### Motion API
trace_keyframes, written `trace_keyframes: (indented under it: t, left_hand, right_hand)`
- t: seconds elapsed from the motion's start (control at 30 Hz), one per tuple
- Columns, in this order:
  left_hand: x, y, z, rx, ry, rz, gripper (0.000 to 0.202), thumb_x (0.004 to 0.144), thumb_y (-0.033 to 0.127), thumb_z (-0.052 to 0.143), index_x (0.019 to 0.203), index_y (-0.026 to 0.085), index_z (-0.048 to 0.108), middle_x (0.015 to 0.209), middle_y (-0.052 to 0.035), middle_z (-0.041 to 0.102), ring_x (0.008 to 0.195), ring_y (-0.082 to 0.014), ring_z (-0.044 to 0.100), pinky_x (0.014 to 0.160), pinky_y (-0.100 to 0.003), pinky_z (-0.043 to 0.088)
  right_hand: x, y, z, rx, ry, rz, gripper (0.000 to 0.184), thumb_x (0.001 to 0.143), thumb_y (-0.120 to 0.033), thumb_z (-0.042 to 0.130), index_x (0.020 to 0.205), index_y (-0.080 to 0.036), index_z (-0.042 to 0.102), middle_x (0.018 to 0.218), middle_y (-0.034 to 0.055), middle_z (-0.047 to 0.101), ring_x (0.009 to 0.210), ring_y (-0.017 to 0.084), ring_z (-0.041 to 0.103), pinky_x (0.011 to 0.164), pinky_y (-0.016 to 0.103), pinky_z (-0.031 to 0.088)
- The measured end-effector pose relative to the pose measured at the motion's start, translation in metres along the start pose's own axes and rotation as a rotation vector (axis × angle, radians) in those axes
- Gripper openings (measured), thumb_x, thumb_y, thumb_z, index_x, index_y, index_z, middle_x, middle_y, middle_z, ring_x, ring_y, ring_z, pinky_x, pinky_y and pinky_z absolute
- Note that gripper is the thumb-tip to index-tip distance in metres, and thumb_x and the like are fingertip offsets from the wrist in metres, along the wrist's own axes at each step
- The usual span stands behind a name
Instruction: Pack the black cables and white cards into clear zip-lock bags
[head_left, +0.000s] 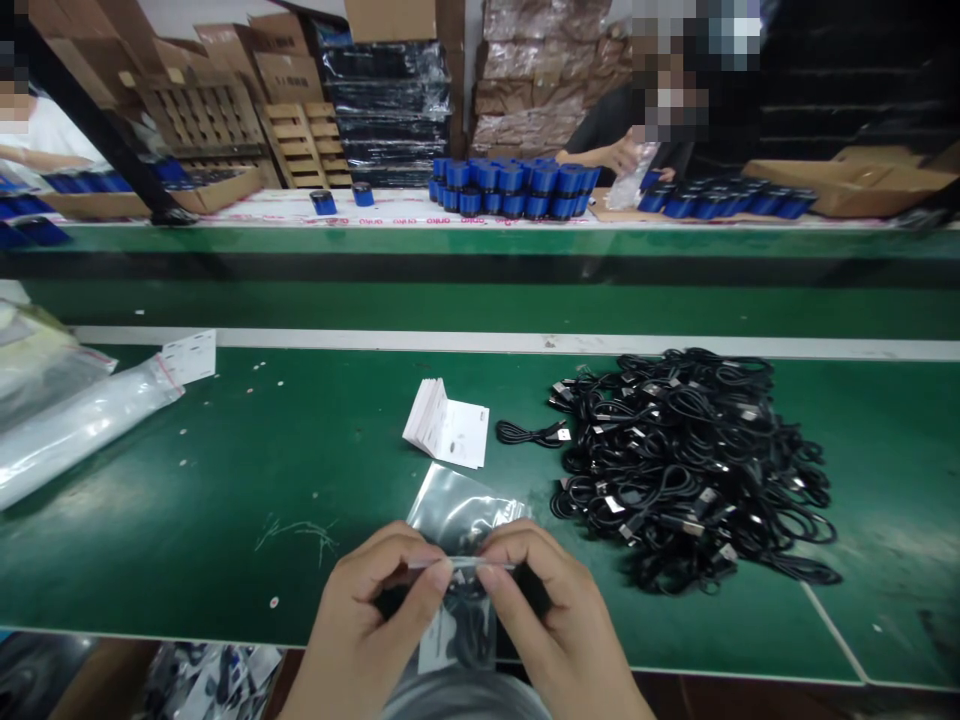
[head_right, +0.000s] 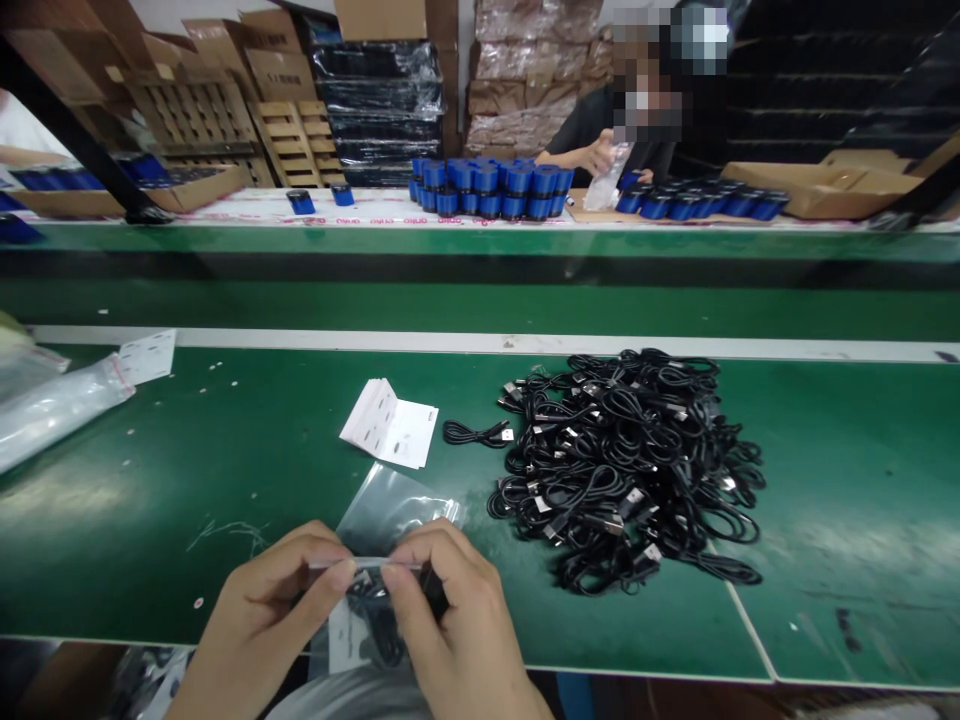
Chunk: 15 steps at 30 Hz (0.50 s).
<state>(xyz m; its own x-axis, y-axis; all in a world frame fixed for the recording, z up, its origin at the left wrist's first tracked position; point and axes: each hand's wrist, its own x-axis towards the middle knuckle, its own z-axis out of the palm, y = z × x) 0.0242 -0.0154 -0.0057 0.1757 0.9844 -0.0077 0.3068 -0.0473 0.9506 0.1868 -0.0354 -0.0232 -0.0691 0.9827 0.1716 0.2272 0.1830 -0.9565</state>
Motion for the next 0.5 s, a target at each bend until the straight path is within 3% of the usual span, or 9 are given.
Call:
trace_keyframes:
  t: [0.1, 0.2, 0.3, 0.5]
  left_hand:
    - [0.0016, 0.0018, 0.0012, -0.004, -0.016, -0.021, 0.012, 0.079, 0.025, 0.062, 0.070, 0.021, 0.069, 0.067, 0.0015, 0.061, 0.058, -0.0111, 0.058, 0.052, -0.017, 0.045]
    - [0.0029, 0.0005, 0.0009, 0.084, -0.102, 0.025, 0.012, 0.081, 0.023, 0.061, 0.071, 0.021, 0.068, 0.068, 0.0007, 0.063, 0.060, -0.0115, 0.060, 0.054, -0.017, 0.047]
    - [0.0034, -0.0017, -0.0010, 0.154, -0.105, 0.065, 0.014, 0.082, 0.022, 0.059, 0.070, 0.020, 0.067, 0.067, 0.0011, 0.063, 0.060, -0.0108, 0.060, 0.055, -0.016, 0.048]
    - [0.0036, -0.0038, -0.0012, 0.200, -0.110, 0.079, 0.015, 0.083, 0.023, 0.058, 0.072, 0.020, 0.067, 0.067, 0.0010, 0.063, 0.061, -0.0109, 0.061, 0.055, -0.017, 0.048]
  right_hand:
    - [0.0008, -0.0018, -0.0014, 0.004, -0.007, -0.012, 0.015, 0.089, -0.015, 0.049, 0.077, -0.020, 0.057, 0.077, 0.0001, 0.058, 0.071, 0.014, 0.057, 0.064, 0.024, 0.044]
    - [0.0019, -0.0037, 0.0017, 0.009, -0.001, -0.046, 0.015, 0.087, -0.014, 0.050, 0.075, -0.019, 0.056, 0.074, 0.0006, 0.057, 0.068, 0.014, 0.056, 0.061, 0.024, 0.043]
    - [0.0023, -0.0039, 0.0042, 0.008, 0.001, -0.062, 0.015, 0.087, -0.014, 0.050, 0.074, -0.018, 0.056, 0.072, 0.0010, 0.056, 0.067, 0.014, 0.055, 0.060, 0.024, 0.043]
    - [0.0008, -0.0012, 0.0013, -0.003, -0.064, 0.059, 0.013, 0.088, -0.017, 0.050, 0.077, -0.019, 0.057, 0.075, 0.0009, 0.058, 0.070, 0.015, 0.057, 0.063, 0.025, 0.044]
